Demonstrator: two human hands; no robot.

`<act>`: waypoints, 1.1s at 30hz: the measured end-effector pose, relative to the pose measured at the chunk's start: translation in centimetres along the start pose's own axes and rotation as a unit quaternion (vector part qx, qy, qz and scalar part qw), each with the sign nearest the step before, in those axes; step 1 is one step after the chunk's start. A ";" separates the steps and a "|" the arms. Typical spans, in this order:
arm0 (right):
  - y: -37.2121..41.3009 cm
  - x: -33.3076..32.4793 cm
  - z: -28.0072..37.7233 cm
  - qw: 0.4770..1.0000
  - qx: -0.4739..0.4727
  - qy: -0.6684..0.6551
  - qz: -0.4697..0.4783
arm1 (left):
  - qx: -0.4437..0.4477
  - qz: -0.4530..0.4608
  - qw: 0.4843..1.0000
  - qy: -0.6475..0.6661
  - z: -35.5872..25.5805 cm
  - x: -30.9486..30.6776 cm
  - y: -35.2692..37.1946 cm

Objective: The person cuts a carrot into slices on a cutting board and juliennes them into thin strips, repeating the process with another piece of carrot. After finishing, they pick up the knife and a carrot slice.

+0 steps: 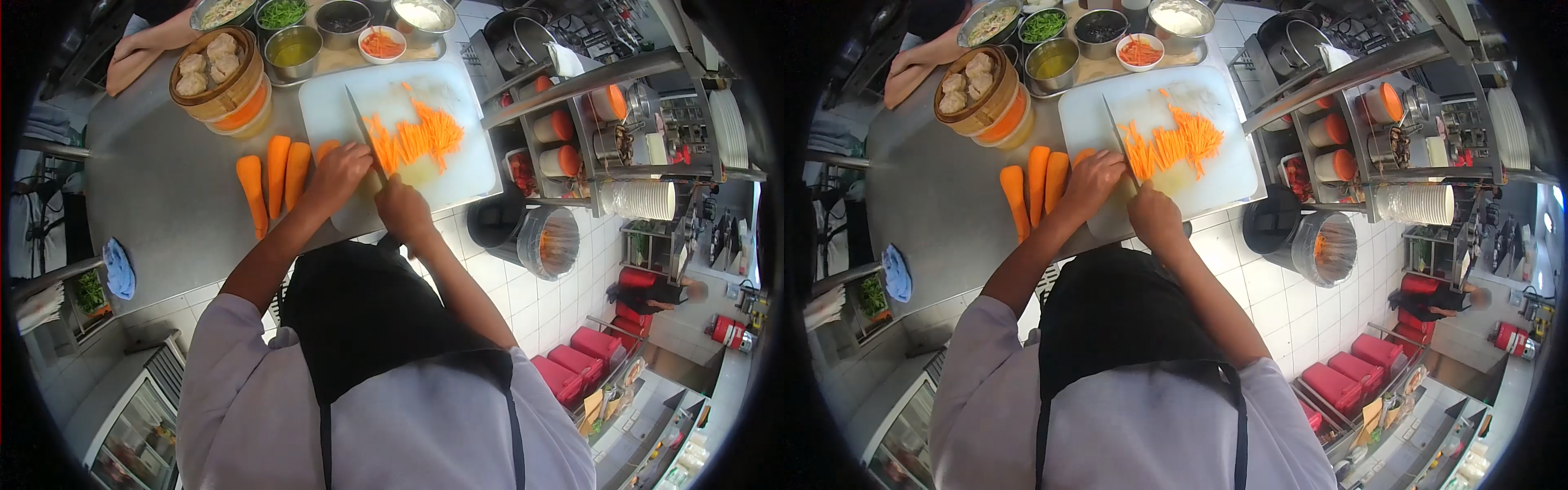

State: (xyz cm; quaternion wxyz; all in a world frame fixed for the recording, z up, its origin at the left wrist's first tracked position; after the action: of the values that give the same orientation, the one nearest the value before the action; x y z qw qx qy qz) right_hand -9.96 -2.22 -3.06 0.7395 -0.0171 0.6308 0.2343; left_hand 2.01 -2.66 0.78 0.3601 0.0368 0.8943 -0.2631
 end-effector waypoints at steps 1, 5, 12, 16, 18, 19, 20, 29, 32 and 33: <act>-0.6 0.6 0.0 1.000 0.003 -0.017 -0.018 | -0.009 0.011 1.000 -0.001 0.1 0.1 0.1; -2.6 0.0 -0.1 1.000 -0.012 -0.026 -0.007 | 0.008 0.004 1.000 0.009 -0.3 -0.3 0.0; -0.1 -1.9 -0.4 1.000 -0.015 0.002 -0.013 | 0.007 -0.019 1.000 0.000 -0.5 -0.4 0.0; 0.5 -1.1 -1.7 0.998 -0.014 -0.010 -0.059 | 0.014 -0.006 1.000 -0.005 -0.9 -0.2 0.1; 1.0 -1.4 -2.4 0.996 0.002 -0.011 -0.087 | 0.027 -0.003 1.000 -0.004 -0.7 0.2 0.2; 1.3 -1.8 -2.7 0.995 0.016 -0.008 -0.095 | 0.033 -0.001 0.999 -0.004 -0.6 0.4 0.3; 1.5 -2.2 -2.9 0.994 0.030 -0.004 -0.103 | 0.032 -0.007 0.999 -0.007 -0.4 0.4 0.4; 2.6 -2.0 -1.5 0.998 0.006 -0.019 -0.060 | 0.001 -0.034 0.999 -0.032 -0.1 -0.1 0.5; 2.7 -1.3 -1.0 0.997 -0.018 -0.042 -0.058 | -0.006 -0.030 0.999 -0.035 -0.4 -0.5 0.3; 2.7 -0.9 -0.9 0.997 -0.024 -0.046 -0.058 | -0.009 -0.035 0.999 -0.033 -0.6 -1.0 0.2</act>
State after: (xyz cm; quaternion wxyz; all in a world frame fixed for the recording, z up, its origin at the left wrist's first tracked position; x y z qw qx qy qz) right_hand -11.90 -0.44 -1.66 0.7792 -0.0607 0.5885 0.2067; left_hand 2.44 -2.09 1.76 0.3803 -0.0066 0.8851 -0.2683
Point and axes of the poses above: each hand's wrist, its own y-axis away from the middle knuckle, its own x-axis out of the palm, z = x × y, the point moved 10 cm from there along -y, towards the middle knuckle, and after that the axes turned 14 degrees about y, right-handed, at the moved point
